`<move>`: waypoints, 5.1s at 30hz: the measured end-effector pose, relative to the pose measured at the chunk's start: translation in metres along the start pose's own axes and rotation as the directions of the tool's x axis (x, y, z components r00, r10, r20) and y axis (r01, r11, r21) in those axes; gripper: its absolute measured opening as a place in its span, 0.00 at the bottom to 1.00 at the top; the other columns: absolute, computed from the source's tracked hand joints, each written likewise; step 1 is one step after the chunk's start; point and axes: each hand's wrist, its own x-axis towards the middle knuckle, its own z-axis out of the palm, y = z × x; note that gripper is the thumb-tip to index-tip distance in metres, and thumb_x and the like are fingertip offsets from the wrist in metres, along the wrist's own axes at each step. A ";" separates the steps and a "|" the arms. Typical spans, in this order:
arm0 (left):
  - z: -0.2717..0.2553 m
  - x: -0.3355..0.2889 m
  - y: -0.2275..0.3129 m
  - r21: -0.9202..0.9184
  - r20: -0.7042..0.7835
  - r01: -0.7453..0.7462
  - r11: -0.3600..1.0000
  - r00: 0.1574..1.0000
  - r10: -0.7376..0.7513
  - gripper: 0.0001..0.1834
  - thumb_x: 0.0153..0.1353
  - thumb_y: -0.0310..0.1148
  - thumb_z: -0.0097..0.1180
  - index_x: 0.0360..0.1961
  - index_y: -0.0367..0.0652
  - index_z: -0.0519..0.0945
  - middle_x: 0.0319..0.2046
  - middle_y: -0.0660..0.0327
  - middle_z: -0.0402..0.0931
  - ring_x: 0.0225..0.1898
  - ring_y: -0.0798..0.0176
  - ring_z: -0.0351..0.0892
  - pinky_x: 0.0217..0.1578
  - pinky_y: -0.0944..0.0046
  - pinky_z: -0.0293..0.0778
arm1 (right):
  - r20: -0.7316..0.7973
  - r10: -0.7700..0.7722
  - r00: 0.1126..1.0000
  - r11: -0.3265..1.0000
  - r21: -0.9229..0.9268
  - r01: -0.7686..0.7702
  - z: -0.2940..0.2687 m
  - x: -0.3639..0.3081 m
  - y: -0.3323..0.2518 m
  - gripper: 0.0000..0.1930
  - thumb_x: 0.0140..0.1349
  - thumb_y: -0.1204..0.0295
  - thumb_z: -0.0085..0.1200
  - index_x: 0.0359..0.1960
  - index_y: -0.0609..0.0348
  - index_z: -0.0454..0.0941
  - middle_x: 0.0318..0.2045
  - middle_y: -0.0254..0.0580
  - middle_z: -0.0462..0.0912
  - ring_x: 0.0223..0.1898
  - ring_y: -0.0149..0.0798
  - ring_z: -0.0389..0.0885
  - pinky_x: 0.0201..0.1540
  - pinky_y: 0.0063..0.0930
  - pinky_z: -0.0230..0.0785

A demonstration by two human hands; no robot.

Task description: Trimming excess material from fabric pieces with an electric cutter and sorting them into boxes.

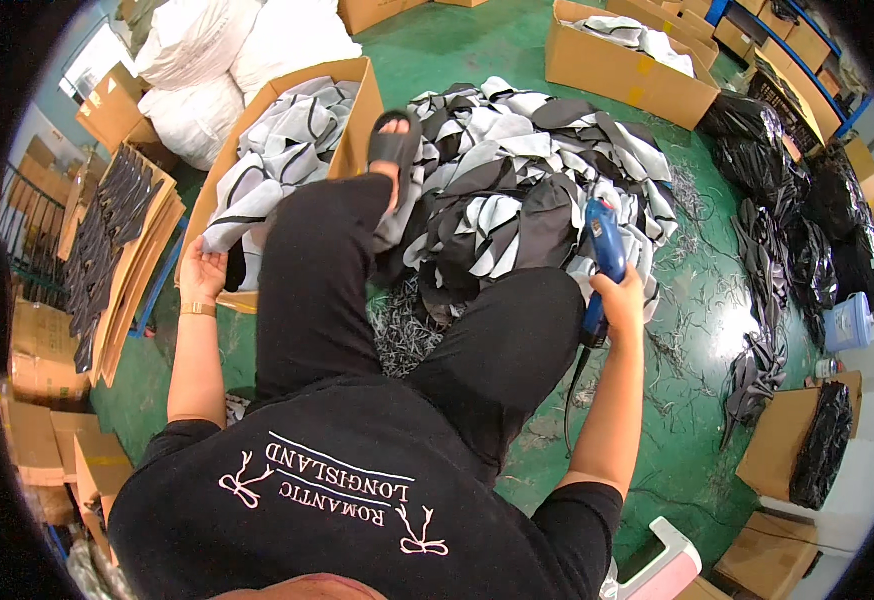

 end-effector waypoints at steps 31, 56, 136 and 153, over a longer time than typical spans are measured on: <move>0.130 -0.111 -0.107 0.446 0.739 -0.862 0.240 0.506 0.444 0.24 0.51 0.47 0.63 0.42 0.44 0.71 0.42 0.56 0.68 0.39 0.51 0.75 0.37 0.56 0.73 | 0.502 -0.857 0.114 0.186 0.097 0.978 0.278 -0.014 -0.262 0.19 0.42 0.88 0.46 0.38 0.64 0.80 0.34 0.48 0.81 0.38 0.47 0.80 0.46 0.33 0.70; -0.018 -0.001 -0.066 0.752 0.552 -0.636 0.171 0.750 0.365 0.23 0.50 0.32 0.58 0.48 0.39 0.72 0.48 0.48 0.72 0.49 0.45 0.72 0.52 0.56 0.69 | 0.942 -0.319 0.101 0.750 0.186 0.635 0.222 -0.107 -0.173 0.23 0.43 0.69 0.65 0.44 0.59 0.79 0.48 0.49 0.78 0.53 0.51 0.75 0.55 0.40 0.67; 0.147 -0.099 0.076 0.431 0.850 -0.642 0.634 0.525 -0.047 0.30 0.57 0.48 0.59 0.56 0.41 0.72 0.42 0.60 0.76 0.41 0.64 0.77 0.42 0.64 0.72 | 0.794 -0.345 0.501 0.616 0.594 -0.518 0.316 -0.094 -0.250 0.17 0.58 0.68 0.59 0.47 0.64 0.75 0.41 0.40 0.81 0.42 0.32 0.79 0.46 0.26 0.71; 0.104 -0.136 -0.077 0.097 0.824 0.994 0.042 -0.057 -0.564 0.57 0.53 0.76 0.26 0.64 0.30 0.57 0.64 0.46 0.58 0.65 0.53 0.60 0.65 0.52 0.53 | 0.636 -0.708 0.309 0.374 0.708 -0.600 0.187 -0.092 -0.162 0.27 0.43 0.73 0.55 0.46 0.79 0.73 0.45 0.61 0.78 0.47 0.53 0.77 0.55 0.41 0.62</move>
